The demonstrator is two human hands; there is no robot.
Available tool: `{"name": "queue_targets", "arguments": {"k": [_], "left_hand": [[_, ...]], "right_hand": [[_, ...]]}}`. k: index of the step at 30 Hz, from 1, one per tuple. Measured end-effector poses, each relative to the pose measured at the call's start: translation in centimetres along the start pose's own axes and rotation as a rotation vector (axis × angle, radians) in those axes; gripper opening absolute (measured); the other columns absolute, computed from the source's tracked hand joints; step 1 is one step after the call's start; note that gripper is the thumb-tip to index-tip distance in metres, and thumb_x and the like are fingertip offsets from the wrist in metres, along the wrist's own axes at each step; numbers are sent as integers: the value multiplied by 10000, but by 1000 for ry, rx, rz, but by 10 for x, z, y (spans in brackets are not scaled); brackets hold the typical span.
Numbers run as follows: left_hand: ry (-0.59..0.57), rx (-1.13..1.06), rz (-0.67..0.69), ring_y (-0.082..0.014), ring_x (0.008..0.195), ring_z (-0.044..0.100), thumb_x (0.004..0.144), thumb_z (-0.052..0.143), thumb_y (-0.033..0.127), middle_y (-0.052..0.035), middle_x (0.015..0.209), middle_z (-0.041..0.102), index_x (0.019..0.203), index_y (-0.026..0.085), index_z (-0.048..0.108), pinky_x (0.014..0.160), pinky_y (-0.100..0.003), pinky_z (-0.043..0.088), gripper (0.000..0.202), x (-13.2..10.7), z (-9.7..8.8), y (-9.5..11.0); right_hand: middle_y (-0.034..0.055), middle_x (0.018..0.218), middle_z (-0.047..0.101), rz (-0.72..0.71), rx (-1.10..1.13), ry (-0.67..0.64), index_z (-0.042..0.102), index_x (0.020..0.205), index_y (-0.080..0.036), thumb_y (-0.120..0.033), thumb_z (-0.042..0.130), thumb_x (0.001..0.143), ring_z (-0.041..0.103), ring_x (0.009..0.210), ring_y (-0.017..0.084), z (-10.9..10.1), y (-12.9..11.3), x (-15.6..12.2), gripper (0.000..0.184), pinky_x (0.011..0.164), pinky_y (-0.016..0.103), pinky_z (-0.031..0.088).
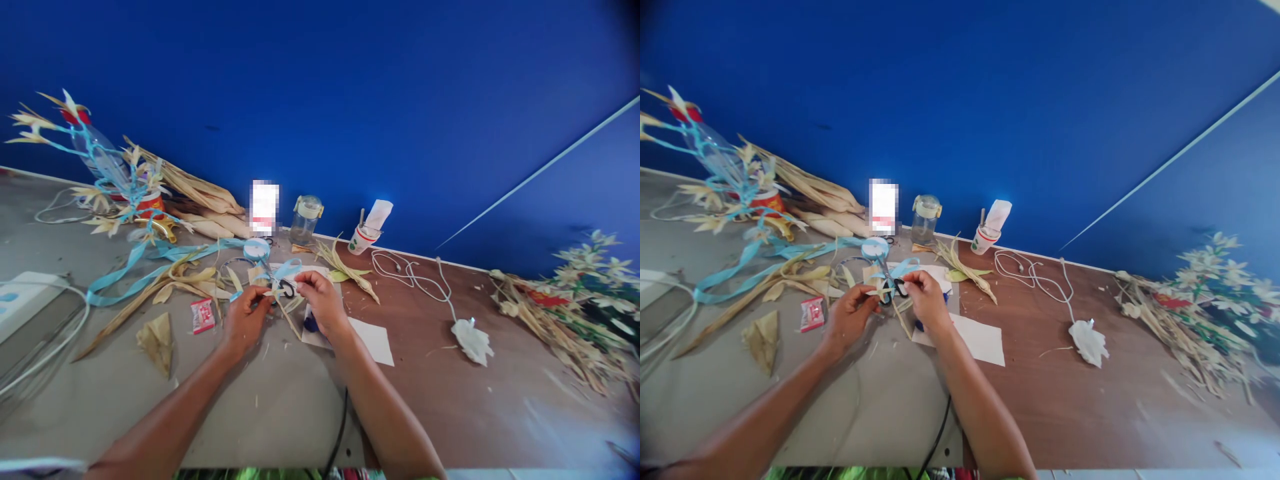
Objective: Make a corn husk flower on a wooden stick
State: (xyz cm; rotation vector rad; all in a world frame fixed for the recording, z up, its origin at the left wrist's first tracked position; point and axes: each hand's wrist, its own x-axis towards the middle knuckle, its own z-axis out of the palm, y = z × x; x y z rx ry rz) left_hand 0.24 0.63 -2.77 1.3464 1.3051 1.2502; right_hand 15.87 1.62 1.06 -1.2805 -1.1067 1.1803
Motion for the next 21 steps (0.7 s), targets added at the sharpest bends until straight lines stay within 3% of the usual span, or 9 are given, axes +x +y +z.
{"name": "queue_targets", "arguments": {"k": [4, 10, 21], "left_hand": [[-62, 52, 57, -140, 599, 583, 787, 556, 289, 19, 632, 625, 844, 180, 645, 607, -247, 447, 151, -1, -2, 3], [-85, 200, 146, -151, 641, 583, 803, 525, 279, 8, 657, 631, 810, 181, 649, 646, -259, 440, 158, -3, -4, 8], [-140, 265, 265, -173, 748, 600, 814, 502, 266, -28, 768, 665, 797, 185, 649, 718, -290, 450, 169, -4, -4, 9]], "right_hand": [[-17, 720, 595, 12, 27, -99, 644, 791, -191, -305, 627, 692, 509, 683, 122, -7, -10, -1, 151, 709, 266, 402], [13, 860, 635, -57, -139, -271, 682, 798, -194, -327, 668, 708, 561, 810, 148, -8, -17, -4, 161, 763, 274, 415], [13, 809, 606, -197, -304, -239, 632, 692, -186, -275, 632, 745, 556, 803, 147, -8, -15, -4, 103, 748, 264, 419]]}}
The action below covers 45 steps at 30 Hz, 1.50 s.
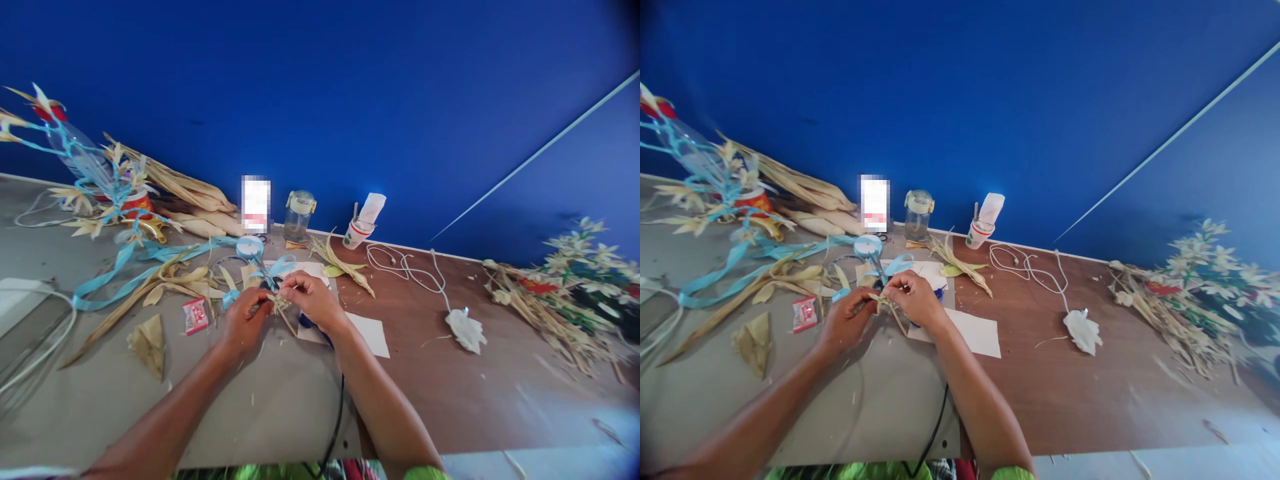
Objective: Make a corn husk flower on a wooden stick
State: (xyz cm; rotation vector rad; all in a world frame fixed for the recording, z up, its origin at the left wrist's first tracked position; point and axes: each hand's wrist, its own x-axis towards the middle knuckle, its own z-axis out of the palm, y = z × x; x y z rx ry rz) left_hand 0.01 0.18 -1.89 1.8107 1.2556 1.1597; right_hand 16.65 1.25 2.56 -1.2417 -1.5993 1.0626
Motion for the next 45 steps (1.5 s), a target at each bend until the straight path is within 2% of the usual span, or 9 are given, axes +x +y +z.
{"name": "queue_targets", "arguments": {"k": [5, 12, 19, 24, 27, 29, 35, 41, 45], "left_hand": [[-51, -16, 44, -190, 811, 608, 806, 496, 247, -38, 780, 677, 757, 197, 647, 780, -305, 458, 167, 0, -1, 2], [-36, -28, 33, -228, 836, 643, 758, 532, 271, -29, 753, 719, 748, 249, 672, 997, -425, 402, 142, 1, 0, 4], [-64, -14, 43, -219, 822, 654, 764, 519, 291, -29, 753, 722, 743, 239, 682, 1025, -423, 387, 172, 1, 0, 4], [-56, -31, 39, -219, 850, 660, 772, 515, 275, -34, 785, 725, 759, 226, 685, 1019, -430, 391, 178, 1, 0, 3], [-38, -49, 16, -228, 891, 656, 779, 516, 276, -40, 813, 730, 772, 228, 689, 997, -421, 412, 179, 1, 2, 0], [-30, -57, 7, -236, 926, 651, 778, 526, 280, -43, 820, 733, 776, 229, 692, 995, -421, 413, 174, 0, 3, -2], [-32, -98, -22, -247, 970, 639, 766, 549, 294, -39, 805, 734, 767, 233, 696, 1015, -438, 393, 160, -1, 3, -3], [-54, -105, -7, -248, 974, 643, 776, 542, 286, -40, 817, 734, 752, 236, 686, 1025, -447, 386, 155, -1, 3, -3], [-53, -85, 13, -249, 939, 659, 768, 530, 262, -34, 810, 734, 731, 241, 681, 1021, -464, 393, 157, -1, 3, -3]], "right_hand": [[7, 767, 593, -19, -2, 2, 616, 669, -190, -249, 606, 750, 546, 785, 150, 0, -1, 0, 101, 761, 276, 409], [7, 791, 617, 46, 7, -38, 614, 627, -194, -246, 612, 732, 563, 783, 154, 0, 1, 0, 117, 760, 281, 420], [-13, 699, 603, 146, 47, -71, 619, 626, -192, -262, 624, 696, 521, 676, 131, 1, 6, 0, 99, 665, 260, 390], [-26, 675, 591, 268, 261, -38, 631, 701, -187, -301, 667, 665, 504, 643, 112, 1, 1, 0, 125, 668, 255, 391], [-27, 713, 590, 264, 410, 31, 634, 776, -194, -340, 691, 653, 513, 668, 111, -4, -5, 0, 199, 683, 249, 407], [-23, 747, 596, 235, 428, 38, 634, 802, -196, -333, 713, 635, 523, 694, 112, -7, -9, -1, 230, 709, 250, 415], [-8, 790, 626, 236, 292, -60, 641, 806, -200, -305, 739, 613, 558, 715, 132, -6, -11, -4, 241, 711, 274, 432], [-17, 766, 629, 192, 134, -53, 650, 803, -198, -245, 691, 653, 540, 681, 124, -4, -9, -5, 162, 689, 274, 431], [-8, 786, 633, 113, -1, -44, 653, 777, -208, -192, 663, 661, 558, 742, 144, -5, -14, -5, 117, 747, 301, 436]]}}
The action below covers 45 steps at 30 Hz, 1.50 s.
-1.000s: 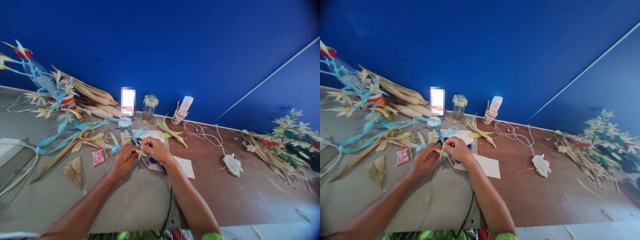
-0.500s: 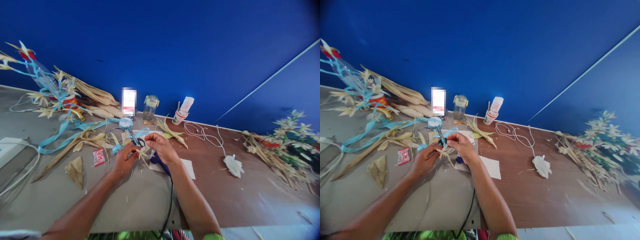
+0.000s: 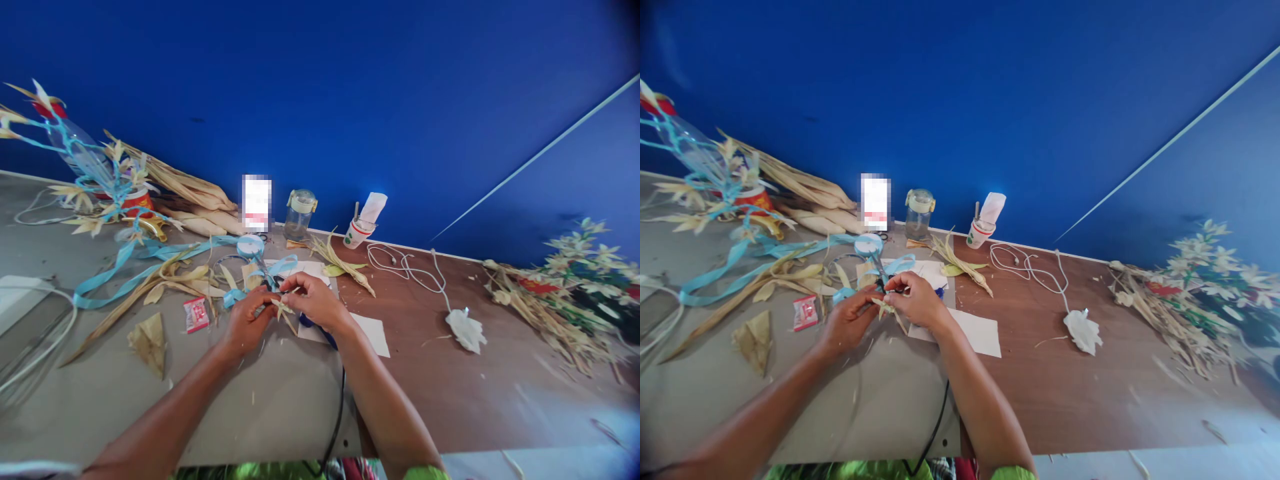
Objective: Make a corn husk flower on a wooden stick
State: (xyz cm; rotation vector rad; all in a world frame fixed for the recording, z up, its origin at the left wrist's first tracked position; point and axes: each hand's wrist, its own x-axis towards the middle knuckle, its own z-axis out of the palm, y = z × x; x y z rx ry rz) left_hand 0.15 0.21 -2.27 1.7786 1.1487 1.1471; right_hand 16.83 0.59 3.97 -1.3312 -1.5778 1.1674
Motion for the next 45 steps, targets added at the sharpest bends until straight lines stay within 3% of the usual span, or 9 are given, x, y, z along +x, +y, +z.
{"name": "queue_targets", "arguments": {"k": [4, 13, 26, 33, 38, 43, 45], "left_hand": [[-8, 10, -17, -243, 902, 661, 755, 528, 275, -24, 796, 736, 700, 244, 671, 1015, -459, 403, 156, 1, 0, 3], [-31, 10, 9, -223, 803, 674, 765, 515, 290, -23, 775, 729, 710, 239, 677, 983, -446, 433, 179, 1, 0, 3], [-52, 9, 1, -242, 889, 666, 764, 520, 258, -18, 750, 723, 674, 249, 673, 1019, -461, 403, 177, 0, 1, 0], [0, 5, 72, -192, 782, 669, 786, 538, 260, -12, 769, 725, 720, 213, 684, 1062, -449, 357, 167, 1, 1, -8], [117, 22, 40, -208, 886, 654, 784, 556, 249, -18, 758, 711, 767, 217, 689, 925, -375, 462, 138, 0, 1, -7], [175, 11, -42, -170, 755, 635, 810, 547, 253, -24, 787, 672, 835, 199, 676, 734, -300, 496, 142, -2, 1, -7], [180, -8, -59, -159, 724, 629, 811, 550, 257, -25, 811, 669, 861, 193, 673, 710, -291, 495, 147, -2, 1, -9]], "right_hand": [[-1, 831, 641, -73, -84, 15, 658, 765, -217, -170, 653, 658, 573, 817, 160, -1, -3, -1, 117, 791, 316, 434], [-8, 789, 640, -49, -54, -47, 654, 759, -210, -177, 651, 678, 571, 774, 153, -3, -3, -2, 88, 751, 299, 433], [2, 813, 621, -49, -96, -62, 644, 742, -205, -135, 636, 671, 563, 806, 163, -1, -1, -3, 100, 766, 304, 424], [1, 876, 588, 13, 245, 44, 612, 947, -211, -254, 626, 730, 549, 836, 139, -6, 4, 0, 221, 804, 291, 433], [9, 898, 575, 11, 261, 19, 603, 979, -207, -231, 674, 674, 546, 854, 149, -1, 6, 0, 314, 805, 300, 439], [13, 867, 564, -232, 53, 242, 599, 792, -206, -177, 605, 729, 527, 859, 158, 12, 0, -5, 70, 823, 311, 413], [19, 856, 570, -313, -68, 253, 613, 756, -202, -156, 600, 748, 527, 887, 168, 16, -3, -7, 49, 847, 319, 400]]}}
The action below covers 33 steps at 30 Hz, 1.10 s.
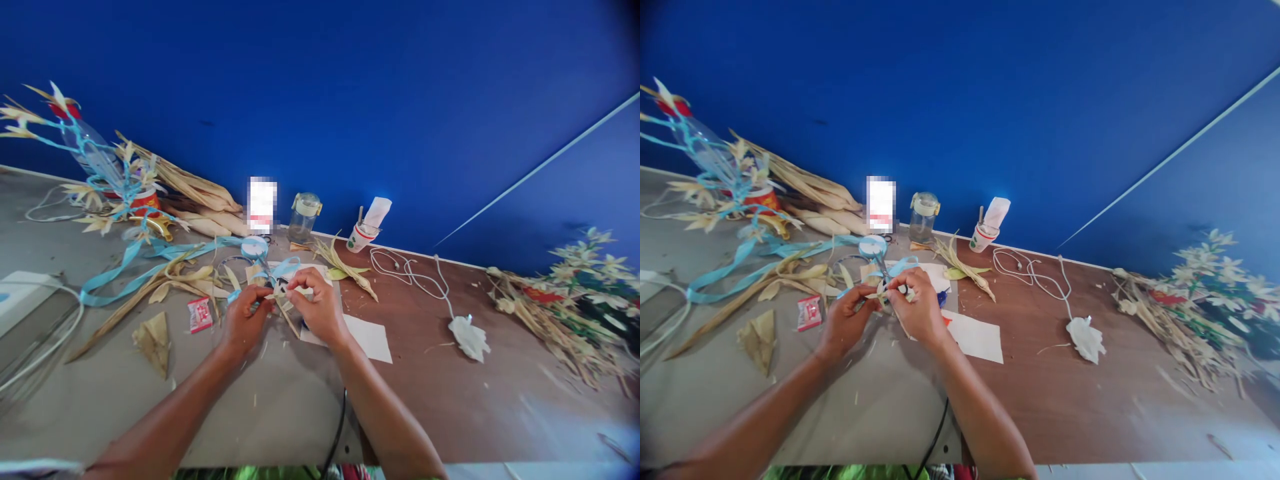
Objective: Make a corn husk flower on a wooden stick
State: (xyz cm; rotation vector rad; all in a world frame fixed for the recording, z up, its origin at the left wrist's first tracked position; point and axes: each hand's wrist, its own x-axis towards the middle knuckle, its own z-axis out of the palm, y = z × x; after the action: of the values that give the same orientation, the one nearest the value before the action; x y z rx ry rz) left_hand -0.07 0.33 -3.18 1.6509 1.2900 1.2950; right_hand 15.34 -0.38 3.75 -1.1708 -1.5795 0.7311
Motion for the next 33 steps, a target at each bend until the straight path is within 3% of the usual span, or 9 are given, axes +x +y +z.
{"name": "queue_targets", "arguments": {"k": [6, 11, 14, 24, 33], "left_hand": [[24, 36, 52, -173, 793, 627, 809, 558, 251, -36, 858, 678, 872, 194, 678, 740, -302, 496, 147, 0, 0, -2], [57, 166, 205, -193, 881, 636, 829, 530, 231, -28, 854, 709, 847, 215, 674, 941, -396, 444, 145, 0, 0, -2], [67, 247, 285, -178, 827, 648, 838, 512, 198, -14, 839, 718, 841, 219, 664, 995, -417, 410, 154, 1, -1, -2], [80, 373, 452, -163, 741, 651, 865, 480, 150, 0, 792, 713, 834, 214, 629, 1002, -410, 399, 165, 1, -2, 0], [65, 382, 412, -160, 717, 642, 871, 467, 176, 8, 771, 705, 820, 221, 638, 999, -422, 399, 184, 0, -2, -4]], "right_hand": [[13, 780, 610, -109, -292, -70, 633, 771, -194, -103, 617, 758, 531, 824, 171, 8, 0, -5, 92, 810, 313, 386], [35, 856, 637, -190, -606, -75, 644, 837, -207, -184, 589, 825, 505, 902, 207, 7, -4, -9, 61, 814, 342, 340], [46, 893, 635, -247, -728, -91, 635, 860, -206, -209, 559, 855, 491, 930, 215, 6, -6, -11, 76, 835, 360, 314], [48, 890, 618, -269, -818, -141, 598, 846, -194, -201, 527, 871, 475, 936, 209, 7, -3, -12, 76, 847, 375, 262], [48, 891, 612, -267, -848, -154, 581, 834, -183, -200, 492, 887, 476, 931, 209, 10, -2, -13, 105, 830, 373, 249]]}}
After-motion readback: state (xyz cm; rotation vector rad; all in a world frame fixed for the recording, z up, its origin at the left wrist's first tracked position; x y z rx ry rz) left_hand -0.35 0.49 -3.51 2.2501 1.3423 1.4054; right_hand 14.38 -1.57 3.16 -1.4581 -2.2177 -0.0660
